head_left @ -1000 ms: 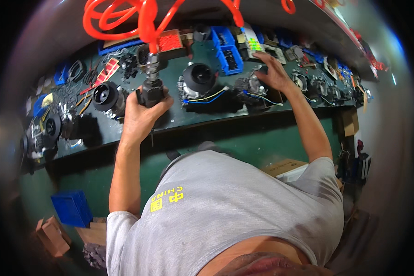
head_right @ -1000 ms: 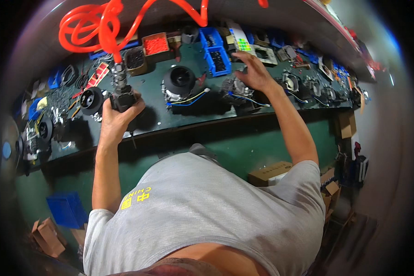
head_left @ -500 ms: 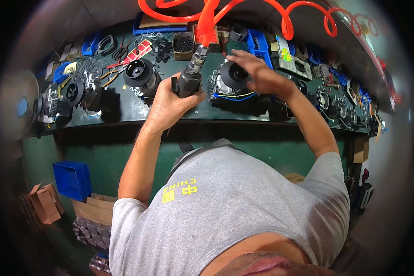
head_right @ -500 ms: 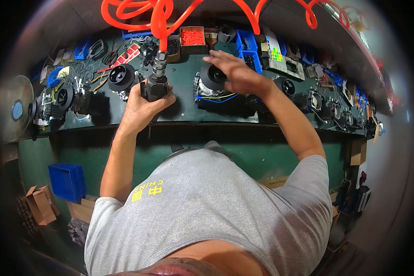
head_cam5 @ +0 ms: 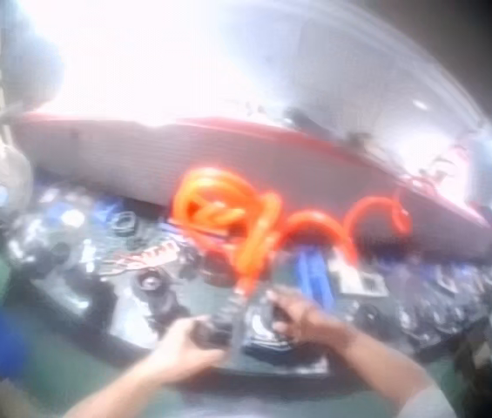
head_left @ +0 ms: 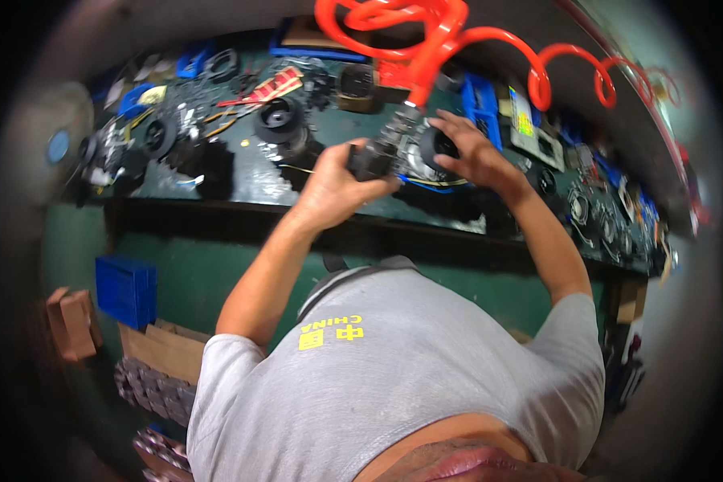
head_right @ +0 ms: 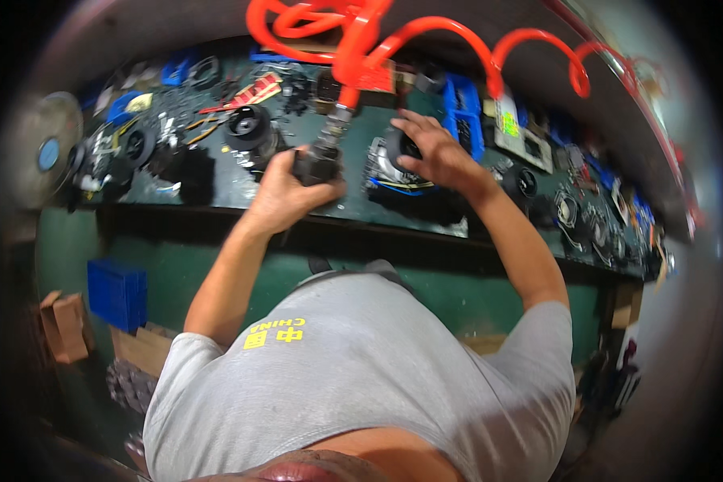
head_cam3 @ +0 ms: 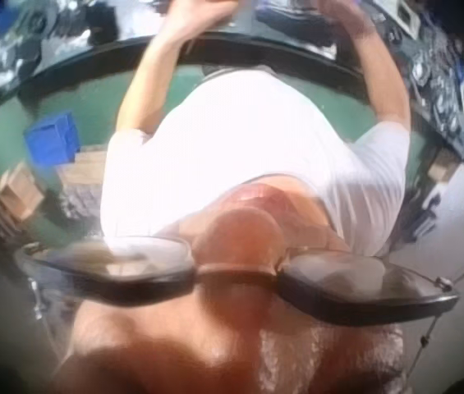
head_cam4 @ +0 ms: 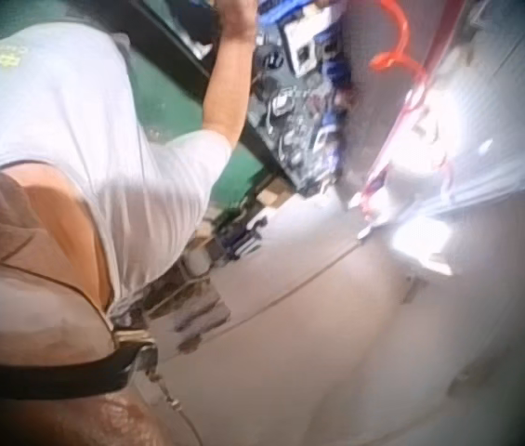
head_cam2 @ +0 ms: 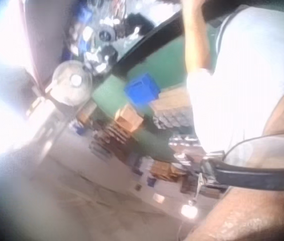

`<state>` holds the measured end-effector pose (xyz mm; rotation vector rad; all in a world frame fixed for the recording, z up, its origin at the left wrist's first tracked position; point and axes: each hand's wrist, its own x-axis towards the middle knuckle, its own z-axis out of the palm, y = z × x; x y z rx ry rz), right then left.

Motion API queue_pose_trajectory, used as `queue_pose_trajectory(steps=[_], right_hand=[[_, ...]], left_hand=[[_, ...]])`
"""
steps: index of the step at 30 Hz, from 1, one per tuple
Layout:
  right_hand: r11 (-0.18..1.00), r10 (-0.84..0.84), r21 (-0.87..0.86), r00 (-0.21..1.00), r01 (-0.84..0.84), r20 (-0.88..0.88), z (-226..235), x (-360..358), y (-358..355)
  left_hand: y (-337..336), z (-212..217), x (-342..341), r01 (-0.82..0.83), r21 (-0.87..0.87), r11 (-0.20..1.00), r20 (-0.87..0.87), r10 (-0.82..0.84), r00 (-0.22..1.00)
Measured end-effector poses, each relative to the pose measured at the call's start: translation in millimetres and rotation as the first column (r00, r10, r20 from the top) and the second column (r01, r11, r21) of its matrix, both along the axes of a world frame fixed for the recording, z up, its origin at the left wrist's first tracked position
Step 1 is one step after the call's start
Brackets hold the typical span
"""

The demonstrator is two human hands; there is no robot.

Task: The person assembles small electric motors at a workbench. They place a black circular component onto a motor housing, then use a pneumatic impact driver to fasten it. The person repeats this process on several motor units, moving them along the bench as they work.

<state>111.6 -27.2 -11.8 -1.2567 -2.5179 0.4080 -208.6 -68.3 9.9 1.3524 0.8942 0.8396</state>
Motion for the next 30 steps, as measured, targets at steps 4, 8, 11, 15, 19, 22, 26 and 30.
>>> queue_pose_trajectory(steps=[4,8,11,15,19,22,26,30], right_hand=[[0.998,0.063,0.035,0.995,-0.060,-0.082,-5,-75,23],[0.961,0.267,0.096,0.958,-0.258,-0.103,-4,-173,65],[0.984,0.127,0.114,0.988,-0.137,0.087,-5,-236,86],[0.996,-0.011,0.090,0.967,-0.013,0.256,-19,-264,110],[0.986,0.165,0.001,0.974,-0.167,0.157,-19,-266,124],[0.912,0.405,-0.004,0.898,-0.410,0.173,-26,-255,148],[0.933,0.341,0.067,0.928,-0.353,0.149,-20,-256,146],[0.973,-0.057,0.230,0.978,0.009,0.200,9,-277,122]], left_hand=[[-5,16,0,0.066,0.067,0.996,-0.035,-0.064,0.997],[-9,27,-9,0.165,0.129,0.978,-0.082,-0.155,0.984],[-16,30,-11,0.173,0.100,0.980,-0.069,-0.166,0.984],[-26,38,-11,0.160,0.118,0.980,-0.051,-0.155,0.987],[-29,32,-19,0.114,0.168,0.979,0.009,-0.118,0.993],[-30,31,-21,0.110,0.157,0.981,0.007,-0.113,0.994],[-32,26,-23,0.102,0.170,0.980,0.015,-0.106,0.994],[-32,24,-27,0.099,0.142,0.985,0.011,-0.101,0.995]])
